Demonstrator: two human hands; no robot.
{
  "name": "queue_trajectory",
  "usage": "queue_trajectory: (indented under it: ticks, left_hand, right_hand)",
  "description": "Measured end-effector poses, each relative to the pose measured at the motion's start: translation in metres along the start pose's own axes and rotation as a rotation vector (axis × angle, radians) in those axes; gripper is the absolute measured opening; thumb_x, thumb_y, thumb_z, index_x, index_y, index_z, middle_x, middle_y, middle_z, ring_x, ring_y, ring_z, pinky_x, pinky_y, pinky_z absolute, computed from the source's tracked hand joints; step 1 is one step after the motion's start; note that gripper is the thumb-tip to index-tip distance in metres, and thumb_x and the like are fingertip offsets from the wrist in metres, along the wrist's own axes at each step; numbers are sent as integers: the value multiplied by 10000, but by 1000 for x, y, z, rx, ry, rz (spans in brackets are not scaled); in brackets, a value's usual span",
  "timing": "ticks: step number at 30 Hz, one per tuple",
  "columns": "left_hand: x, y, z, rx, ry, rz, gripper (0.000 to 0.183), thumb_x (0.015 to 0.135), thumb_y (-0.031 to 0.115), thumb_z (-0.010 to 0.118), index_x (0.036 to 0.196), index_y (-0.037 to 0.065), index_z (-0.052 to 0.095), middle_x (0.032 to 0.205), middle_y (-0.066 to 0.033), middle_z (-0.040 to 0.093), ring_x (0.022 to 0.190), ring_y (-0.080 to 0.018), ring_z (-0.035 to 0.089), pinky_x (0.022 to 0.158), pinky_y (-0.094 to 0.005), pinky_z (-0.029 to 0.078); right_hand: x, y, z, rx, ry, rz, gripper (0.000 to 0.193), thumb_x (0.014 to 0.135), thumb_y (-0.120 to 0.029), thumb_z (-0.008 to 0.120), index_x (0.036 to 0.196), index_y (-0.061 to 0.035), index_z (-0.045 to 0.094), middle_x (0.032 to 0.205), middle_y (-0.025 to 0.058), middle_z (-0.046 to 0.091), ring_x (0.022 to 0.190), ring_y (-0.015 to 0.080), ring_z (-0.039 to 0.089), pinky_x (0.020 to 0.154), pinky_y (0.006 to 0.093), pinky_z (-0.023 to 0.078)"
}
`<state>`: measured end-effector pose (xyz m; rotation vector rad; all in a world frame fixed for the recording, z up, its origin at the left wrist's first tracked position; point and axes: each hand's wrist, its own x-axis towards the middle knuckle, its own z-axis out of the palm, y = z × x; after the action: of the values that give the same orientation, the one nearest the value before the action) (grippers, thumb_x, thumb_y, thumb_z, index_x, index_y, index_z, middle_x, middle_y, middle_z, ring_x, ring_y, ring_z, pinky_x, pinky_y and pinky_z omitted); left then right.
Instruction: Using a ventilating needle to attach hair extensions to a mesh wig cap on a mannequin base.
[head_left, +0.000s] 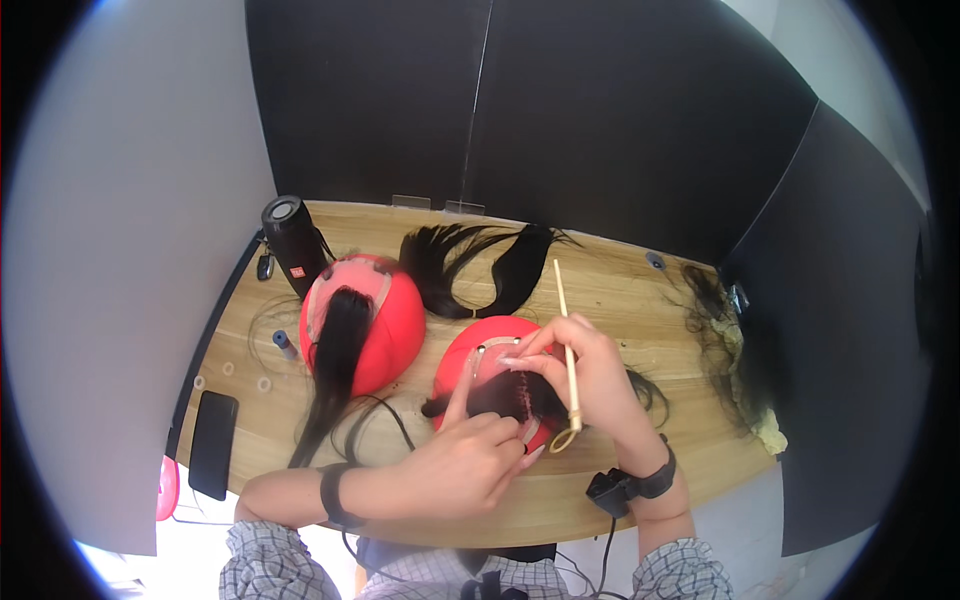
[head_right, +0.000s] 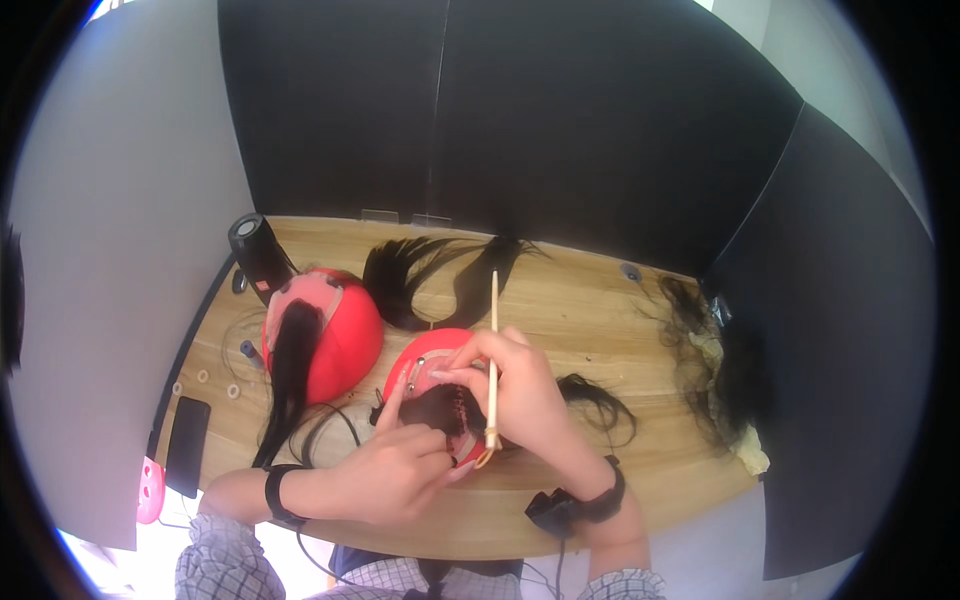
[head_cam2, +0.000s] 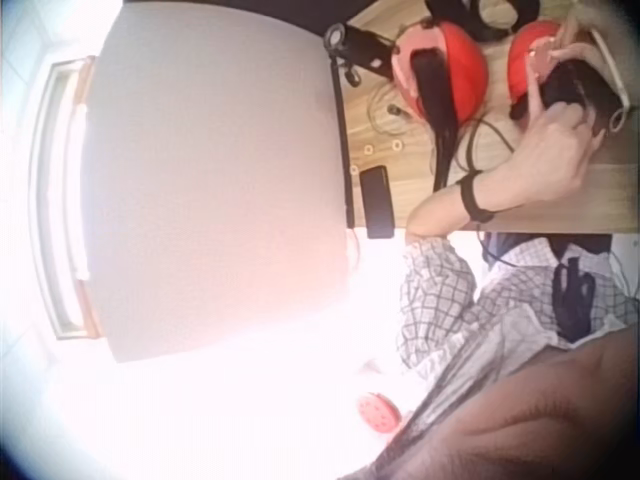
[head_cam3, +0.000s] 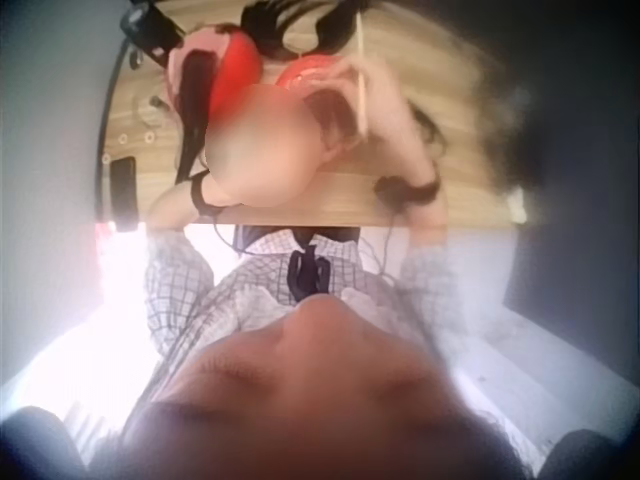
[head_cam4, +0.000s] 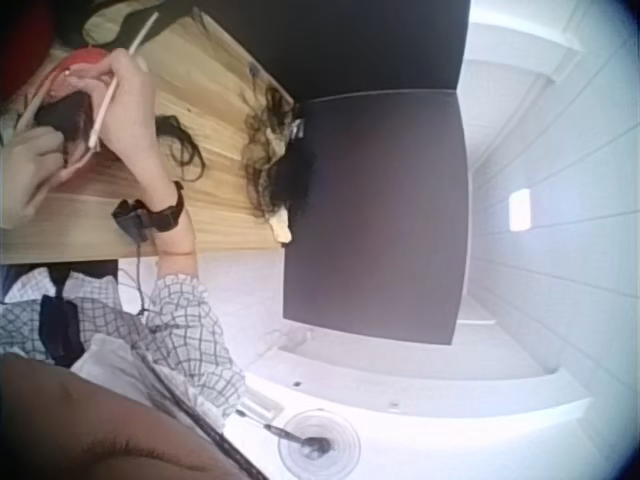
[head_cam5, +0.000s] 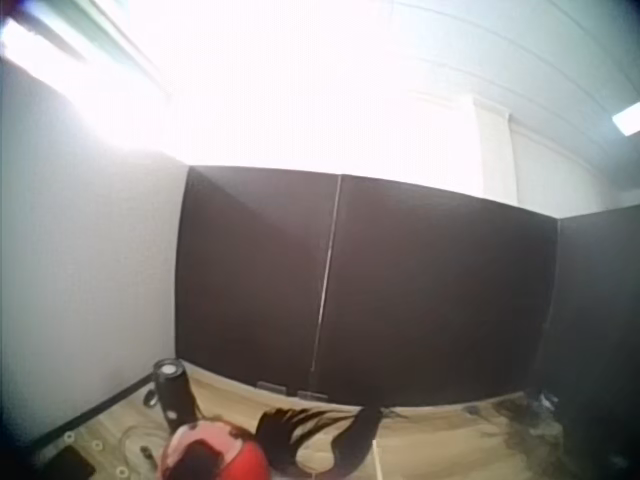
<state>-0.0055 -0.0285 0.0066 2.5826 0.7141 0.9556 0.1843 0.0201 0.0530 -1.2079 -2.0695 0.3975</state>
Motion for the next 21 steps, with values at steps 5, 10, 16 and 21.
queue_trajectory:
  ticks: [5,10,16,21]
  left_hand:
    - [-5,16,-5,140,67,-18,171,860,129,669,723,50,604,721,-68,497,709,-245,572,1134,-681,192]
    - [-10,31,-6,94,53,202,245,826,169,730,695,45,564,702,-79,462,717,-269,562,951,-560,426]
    - [6,7,-8,30,-85,362,154,828,100,622,776,-41,591,792,-128,528,867,-334,615,1156,-550,342]
    - [15,-11,1,82,7,387,225,839,108,701,723,-42,580,649,-90,464,606,-245,551,1110,-634,379]
  right_hand:
    - [13,-9,-19,693,-250,304,154,974,-87,635,913,-22,510,771,83,689,637,101,632,575,259,516]
    - [33,-24,-35,807,-276,198,142,985,-82,620,930,-24,503,749,71,662,663,118,657,552,260,528]
    - [71,-49,-27,872,-256,25,179,944,-78,688,890,-20,527,763,78,668,667,118,671,606,250,555]
    - [90,-68,-21,837,-364,-54,146,958,-69,665,913,1,545,805,87,675,704,112,675,627,255,564]
